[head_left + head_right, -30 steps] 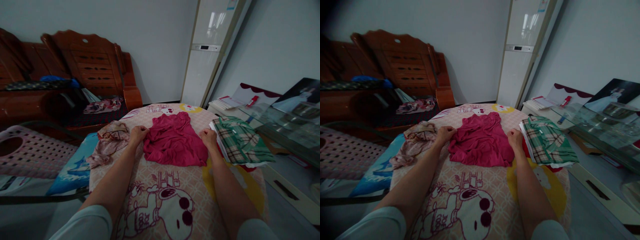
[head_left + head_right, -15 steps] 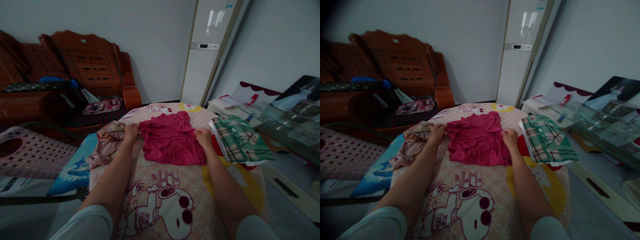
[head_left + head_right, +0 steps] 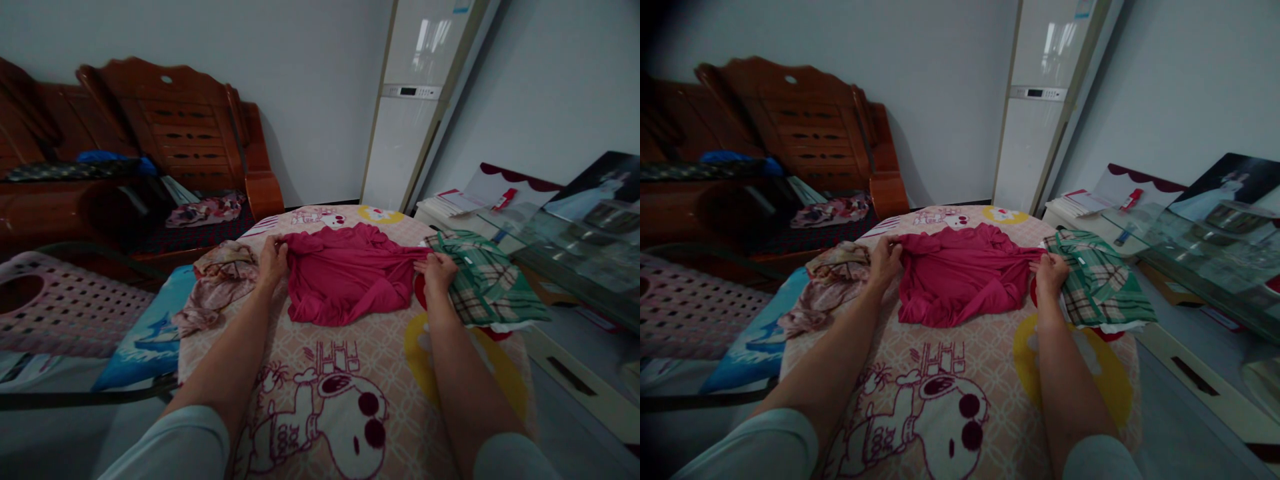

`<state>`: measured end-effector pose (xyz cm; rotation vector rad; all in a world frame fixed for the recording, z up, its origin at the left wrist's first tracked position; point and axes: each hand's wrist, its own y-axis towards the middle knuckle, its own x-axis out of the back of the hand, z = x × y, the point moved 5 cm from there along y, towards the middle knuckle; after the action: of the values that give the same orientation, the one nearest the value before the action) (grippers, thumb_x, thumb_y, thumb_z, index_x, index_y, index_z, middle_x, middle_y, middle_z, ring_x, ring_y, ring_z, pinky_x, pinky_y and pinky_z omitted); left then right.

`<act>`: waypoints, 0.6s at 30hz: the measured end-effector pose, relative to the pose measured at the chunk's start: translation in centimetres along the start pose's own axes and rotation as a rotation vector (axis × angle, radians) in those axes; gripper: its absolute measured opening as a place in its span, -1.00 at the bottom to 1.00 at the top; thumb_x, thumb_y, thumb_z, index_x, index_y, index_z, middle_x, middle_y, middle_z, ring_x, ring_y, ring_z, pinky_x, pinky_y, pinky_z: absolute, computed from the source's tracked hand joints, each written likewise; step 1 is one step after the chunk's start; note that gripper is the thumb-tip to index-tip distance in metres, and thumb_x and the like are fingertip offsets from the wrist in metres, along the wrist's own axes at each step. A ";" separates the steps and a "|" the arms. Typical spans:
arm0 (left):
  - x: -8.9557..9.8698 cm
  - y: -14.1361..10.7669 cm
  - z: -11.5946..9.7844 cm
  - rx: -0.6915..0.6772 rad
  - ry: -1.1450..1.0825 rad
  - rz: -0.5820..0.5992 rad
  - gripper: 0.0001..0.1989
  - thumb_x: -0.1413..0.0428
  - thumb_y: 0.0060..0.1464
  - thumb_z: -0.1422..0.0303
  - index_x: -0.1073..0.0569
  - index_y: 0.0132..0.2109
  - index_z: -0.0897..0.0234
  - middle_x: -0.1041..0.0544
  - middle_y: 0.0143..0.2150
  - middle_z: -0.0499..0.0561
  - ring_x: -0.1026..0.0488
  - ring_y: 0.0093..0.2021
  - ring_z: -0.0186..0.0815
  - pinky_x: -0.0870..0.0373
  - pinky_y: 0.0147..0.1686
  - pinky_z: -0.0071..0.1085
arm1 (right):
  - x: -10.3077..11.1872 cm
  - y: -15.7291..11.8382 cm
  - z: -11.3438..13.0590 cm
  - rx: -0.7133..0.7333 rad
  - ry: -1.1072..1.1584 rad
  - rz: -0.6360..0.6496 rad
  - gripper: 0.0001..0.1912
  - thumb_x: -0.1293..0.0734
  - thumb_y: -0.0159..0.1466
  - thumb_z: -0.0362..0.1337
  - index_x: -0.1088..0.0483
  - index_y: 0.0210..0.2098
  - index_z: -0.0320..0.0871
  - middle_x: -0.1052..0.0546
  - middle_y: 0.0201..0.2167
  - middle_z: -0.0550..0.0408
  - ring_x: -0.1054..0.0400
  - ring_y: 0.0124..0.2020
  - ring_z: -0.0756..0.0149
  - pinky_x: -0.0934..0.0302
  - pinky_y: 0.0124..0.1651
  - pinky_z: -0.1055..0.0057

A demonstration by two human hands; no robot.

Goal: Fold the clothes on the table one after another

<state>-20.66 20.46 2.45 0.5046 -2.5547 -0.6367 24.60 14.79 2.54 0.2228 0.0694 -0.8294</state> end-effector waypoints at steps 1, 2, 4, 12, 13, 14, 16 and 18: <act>-0.4 -0.1 -0.3 -0.075 0.014 0.045 -0.61 -0.03 0.11 0.30 -0.37 0.07 0.32 -0.49 0.07 0.20 -0.42 0.12 -0.10 -0.30 0.20 -0.09 | -0.1 0.1 -0.2 0.014 0.003 -0.002 -0.85 -0.27 0.05 -0.29 -0.32 -0.35 -0.14 -0.45 -0.62 0.18 -0.50 -0.56 0.17 -0.45 -0.48 0.26; -0.8 -0.2 -0.6 -0.140 0.023 0.081 -0.52 -0.04 0.11 0.29 -0.32 0.16 0.33 -0.42 0.19 0.24 -0.34 0.22 -0.07 -0.21 0.28 -0.07 | -0.2 0.1 -0.4 0.026 0.014 -0.001 -0.84 -0.28 0.05 -0.27 -0.32 -0.33 -0.14 -0.45 -0.60 0.17 -0.50 -0.54 0.17 -0.47 -0.43 0.23; -1.3 -0.4 -1.1 -0.243 0.057 0.112 -0.38 -0.05 0.12 0.28 -0.20 0.30 0.36 -0.22 0.36 0.28 -0.12 0.39 -0.03 -0.03 0.37 -0.06 | -0.5 0.2 -0.6 0.061 0.055 0.004 -0.80 -0.28 0.06 -0.23 -0.32 -0.31 -0.14 -0.45 -0.57 0.19 -0.51 -0.51 0.20 -0.49 -0.34 0.18; -1.6 -0.9 -1.8 -0.255 0.278 0.206 -0.32 -0.08 0.07 0.34 -0.19 0.33 0.40 -0.19 0.37 0.33 -0.20 0.35 0.01 -0.18 0.31 -0.05 | -1.2 0.0 -0.8 0.262 -0.261 0.077 -0.60 -0.28 0.07 -0.16 -0.43 -0.13 -0.20 -0.55 -0.34 0.02 -0.47 -0.26 0.14 -0.40 -0.10 0.13; -1.4 -0.9 -1.7 -0.201 0.312 0.196 -0.32 -0.10 0.05 0.34 -0.21 0.31 0.41 -0.24 0.34 0.35 -0.29 0.28 0.02 -0.26 0.25 -0.06 | -1.3 -0.3 -0.6 0.275 -0.347 0.108 -0.55 -0.28 0.06 -0.18 -0.44 -0.07 -0.23 -0.56 -0.33 -0.02 -0.47 -0.25 0.12 -0.39 -0.09 0.13; -1.1 -0.9 -1.6 -0.147 0.349 0.165 -0.33 -0.11 0.04 0.34 -0.24 0.30 0.41 -0.29 0.30 0.36 -0.38 0.20 0.01 -0.32 0.19 -0.08 | -1.4 -0.7 -0.3 0.298 -0.417 0.137 -0.49 -0.29 0.06 -0.20 -0.43 -0.01 -0.25 -0.57 -0.33 -0.04 -0.47 -0.25 0.11 -0.37 -0.08 0.13; -0.1 -1.0 -1.4 -0.052 0.436 0.082 -0.42 -0.10 0.07 0.31 -0.32 0.23 0.41 -0.43 0.16 0.34 -0.49 0.04 -0.02 -0.39 0.08 -0.09 | -1.5 -1.5 0.7 0.365 -0.526 0.171 -0.43 -0.29 0.09 -0.20 -0.41 0.08 -0.28 -0.58 -0.34 -0.06 -0.47 -0.26 0.10 -0.35 -0.08 0.15; 0.6 -0.9 -1.0 0.054 0.542 0.072 -0.57 -0.10 0.10 0.19 -0.46 0.04 0.40 -0.54 -0.05 0.31 -0.52 -0.06 0.03 -0.40 0.01 -0.08 | -1.8 -2.3 1.8 0.428 -0.634 0.198 -0.47 -0.28 0.15 -0.15 -0.45 0.06 -0.24 -0.59 -0.36 -0.04 -0.46 -0.28 0.11 -0.32 -0.09 0.19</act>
<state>-20.43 19.09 2.92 0.5178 -2.0688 -0.3446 21.61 14.21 4.14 0.3522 -0.7198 -0.6785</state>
